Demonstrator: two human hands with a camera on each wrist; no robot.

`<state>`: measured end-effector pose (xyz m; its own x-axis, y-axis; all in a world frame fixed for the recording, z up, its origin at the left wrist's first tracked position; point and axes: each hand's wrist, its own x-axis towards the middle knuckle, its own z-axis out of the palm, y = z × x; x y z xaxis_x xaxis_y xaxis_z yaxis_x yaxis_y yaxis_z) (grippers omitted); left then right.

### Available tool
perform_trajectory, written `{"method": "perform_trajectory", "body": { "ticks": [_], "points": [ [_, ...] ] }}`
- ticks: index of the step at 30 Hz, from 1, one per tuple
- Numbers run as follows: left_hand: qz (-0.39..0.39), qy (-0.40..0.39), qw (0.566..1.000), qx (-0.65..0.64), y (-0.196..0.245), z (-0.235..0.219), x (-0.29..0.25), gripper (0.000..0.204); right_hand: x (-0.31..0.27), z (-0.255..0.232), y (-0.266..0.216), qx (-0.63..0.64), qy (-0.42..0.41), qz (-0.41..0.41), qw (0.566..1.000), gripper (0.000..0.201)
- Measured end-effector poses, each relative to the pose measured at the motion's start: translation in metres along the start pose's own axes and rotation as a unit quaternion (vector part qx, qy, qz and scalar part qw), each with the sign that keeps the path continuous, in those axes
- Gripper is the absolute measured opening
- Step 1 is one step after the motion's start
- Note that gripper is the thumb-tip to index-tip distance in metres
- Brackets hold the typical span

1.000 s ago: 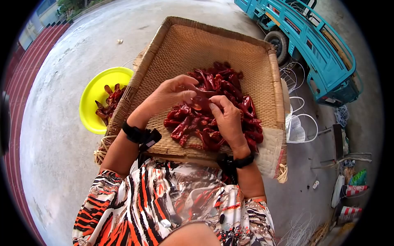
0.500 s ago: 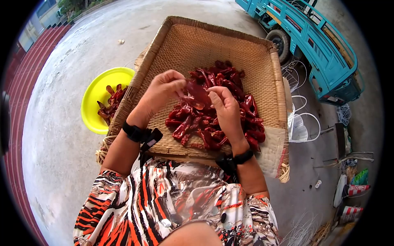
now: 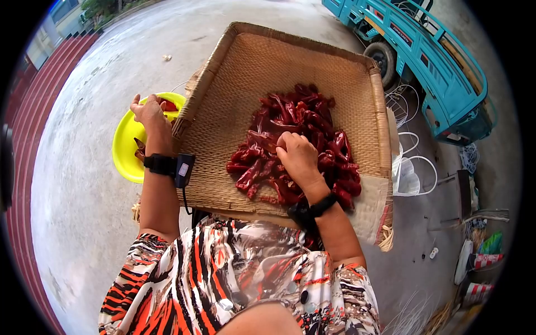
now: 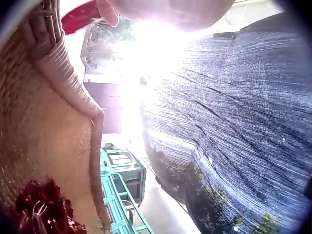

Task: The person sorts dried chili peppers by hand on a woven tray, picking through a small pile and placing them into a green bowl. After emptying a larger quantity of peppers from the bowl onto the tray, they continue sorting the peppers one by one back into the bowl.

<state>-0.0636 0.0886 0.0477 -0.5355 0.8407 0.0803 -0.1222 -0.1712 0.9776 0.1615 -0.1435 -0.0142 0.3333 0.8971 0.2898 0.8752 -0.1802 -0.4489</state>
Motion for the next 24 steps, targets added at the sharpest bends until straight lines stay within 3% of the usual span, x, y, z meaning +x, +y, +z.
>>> {"method": "perform_trajectory", "body": {
  "ticks": [1, 4, 5, 7, 8, 11, 14, 17, 19, 22, 24],
  "points": [
    [0.015, 0.040, 0.998, 0.044, 0.001, 0.002, -0.003, 0.038, 0.000, 0.000, -0.001, 0.032, 0.004, 0.019, 0.999, 0.012],
    [0.015, -0.248, 0.965, -0.083, -0.003, 0.001, -0.014, 0.037, 0.000, -0.004, -0.005, 0.157, 0.008, 0.076, 0.985, 0.010],
    [-0.001, -0.351, 0.936, -0.003, -0.004, 0.005, -0.021, 0.030, 0.000, -0.007, -0.005, 0.219, 0.006, 0.092, 0.971, 0.010],
    [-0.035, -0.560, 0.828, 0.013, 0.001, 0.007, -0.048, 0.034, 0.000, -0.008, -0.001, 0.328, 0.010, 0.110, 0.938, 0.008],
    [-0.051, -0.608, 0.789, 0.067, 0.023, 0.001, -0.072, 0.036, 0.000, -0.008, 0.003, 0.375, 0.016, 0.111, 0.920, 0.007],
    [0.005, -0.710, 0.699, 0.086, 0.003, 0.003, -0.097, 0.038, -0.001, -0.015, 0.001, 0.438, 0.023, 0.116, 0.891, 0.004],
    [-0.046, -0.750, 0.656, 0.068, 0.012, 0.003, -0.110, 0.035, -0.004, -0.024, -0.010, 0.469, 0.002, 0.120, 0.875, 0.004],
    [-0.039, -0.736, 0.672, 0.067, 0.008, 0.003, -0.111, 0.027, -0.004, -0.025, -0.015, 0.481, 0.000, 0.114, 0.869, 0.005],
    [-0.060, -0.662, 0.747, 0.020, 0.009, 0.004, -0.105, 0.023, -0.003, -0.027, -0.017, 0.478, 0.013, 0.115, 0.871, 0.009],
    [-0.036, -0.496, 0.867, -0.035, 0.011, 0.005, -0.091, 0.019, -0.005, -0.020, -0.001, 0.184, 0.014, 0.021, 0.983, 0.019],
    [-0.011, -0.366, 0.928, -0.075, 0.004, 0.009, -0.072, 0.020, -0.006, -0.015, 0.003, 0.130, 0.001, 0.017, 0.991, 0.023]
  ]
}}
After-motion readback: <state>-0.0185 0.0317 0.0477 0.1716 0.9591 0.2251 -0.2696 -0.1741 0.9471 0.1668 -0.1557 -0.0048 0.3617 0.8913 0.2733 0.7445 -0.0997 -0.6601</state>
